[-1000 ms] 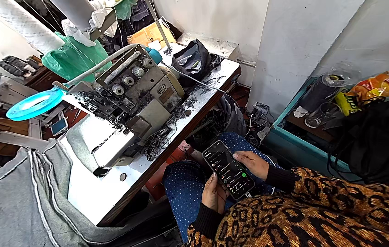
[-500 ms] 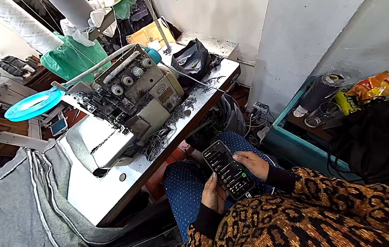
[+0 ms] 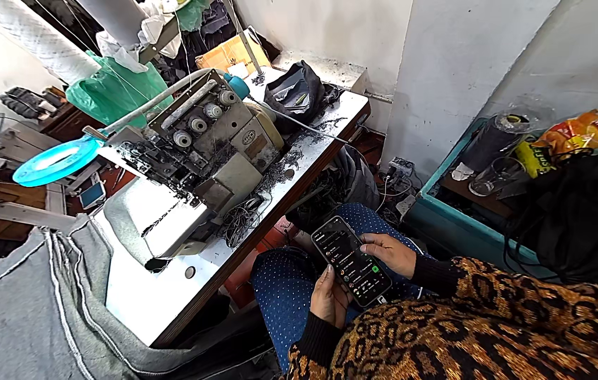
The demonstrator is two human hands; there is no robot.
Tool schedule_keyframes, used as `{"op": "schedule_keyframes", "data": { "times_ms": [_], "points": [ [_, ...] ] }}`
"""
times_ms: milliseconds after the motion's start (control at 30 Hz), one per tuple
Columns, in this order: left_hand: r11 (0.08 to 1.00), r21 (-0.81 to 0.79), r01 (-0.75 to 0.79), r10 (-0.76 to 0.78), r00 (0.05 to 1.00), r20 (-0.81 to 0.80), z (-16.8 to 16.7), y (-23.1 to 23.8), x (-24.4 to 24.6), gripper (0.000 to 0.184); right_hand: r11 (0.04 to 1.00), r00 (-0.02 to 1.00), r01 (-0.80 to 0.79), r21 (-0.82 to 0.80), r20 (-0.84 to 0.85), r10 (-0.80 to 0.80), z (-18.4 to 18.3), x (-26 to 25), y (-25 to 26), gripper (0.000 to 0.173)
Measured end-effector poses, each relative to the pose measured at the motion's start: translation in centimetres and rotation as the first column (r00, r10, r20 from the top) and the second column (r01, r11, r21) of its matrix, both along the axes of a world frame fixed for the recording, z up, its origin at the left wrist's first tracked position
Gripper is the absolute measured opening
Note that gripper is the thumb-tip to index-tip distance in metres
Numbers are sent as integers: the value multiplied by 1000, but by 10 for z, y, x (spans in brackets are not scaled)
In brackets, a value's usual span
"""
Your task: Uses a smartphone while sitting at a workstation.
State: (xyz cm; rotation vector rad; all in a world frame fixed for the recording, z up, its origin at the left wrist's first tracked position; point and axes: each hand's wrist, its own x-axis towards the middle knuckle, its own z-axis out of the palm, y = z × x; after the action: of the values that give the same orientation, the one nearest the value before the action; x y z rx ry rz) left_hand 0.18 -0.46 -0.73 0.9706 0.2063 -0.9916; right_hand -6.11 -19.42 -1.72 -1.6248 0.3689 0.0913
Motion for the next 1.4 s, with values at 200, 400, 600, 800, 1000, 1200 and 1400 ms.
{"op": "schedule_keyframes", "data": {
  "times_ms": [200, 400, 600, 800, 1000, 1200, 1400],
  "points": [
    [1000, -8, 6, -6, 1000, 2, 0, 0, 0, 42, 999, 999, -27, 47, -18, 28, 3, -3, -1, 25],
    [1000, -11, 3, -3, 1000, 3, 1, 0, 0, 42, 998, 999, -25, 55, -39, 27, 9, -2, 0, 24],
    [1000, -17, -8, 8, 1000, -6, -1, 0, 0, 42, 992, 995, -68, 106, -62, 75, 9, -2, 0, 29],
    [999, 6, -51, 51, 999, -17, -1, 0, 1, 43, 928, 966, -207, 311, -85, 244, 7, -9, -3, 75],
    [999, 16, -49, 49, 999, -18, 0, 0, 1, 43, 927, 933, -282, 248, -155, 325, 11, -11, -7, 97],
    [999, 12, -49, 49, 999, -16, -1, 0, 0, 42, 905, 934, -293, 307, -112, 340, 7, -12, -10, 101],
    [999, 1, -35, 35, 999, -12, -3, 0, 1, 42, 922, 956, -241, 303, -87, 279, 8, -12, -10, 79]
  ]
}}
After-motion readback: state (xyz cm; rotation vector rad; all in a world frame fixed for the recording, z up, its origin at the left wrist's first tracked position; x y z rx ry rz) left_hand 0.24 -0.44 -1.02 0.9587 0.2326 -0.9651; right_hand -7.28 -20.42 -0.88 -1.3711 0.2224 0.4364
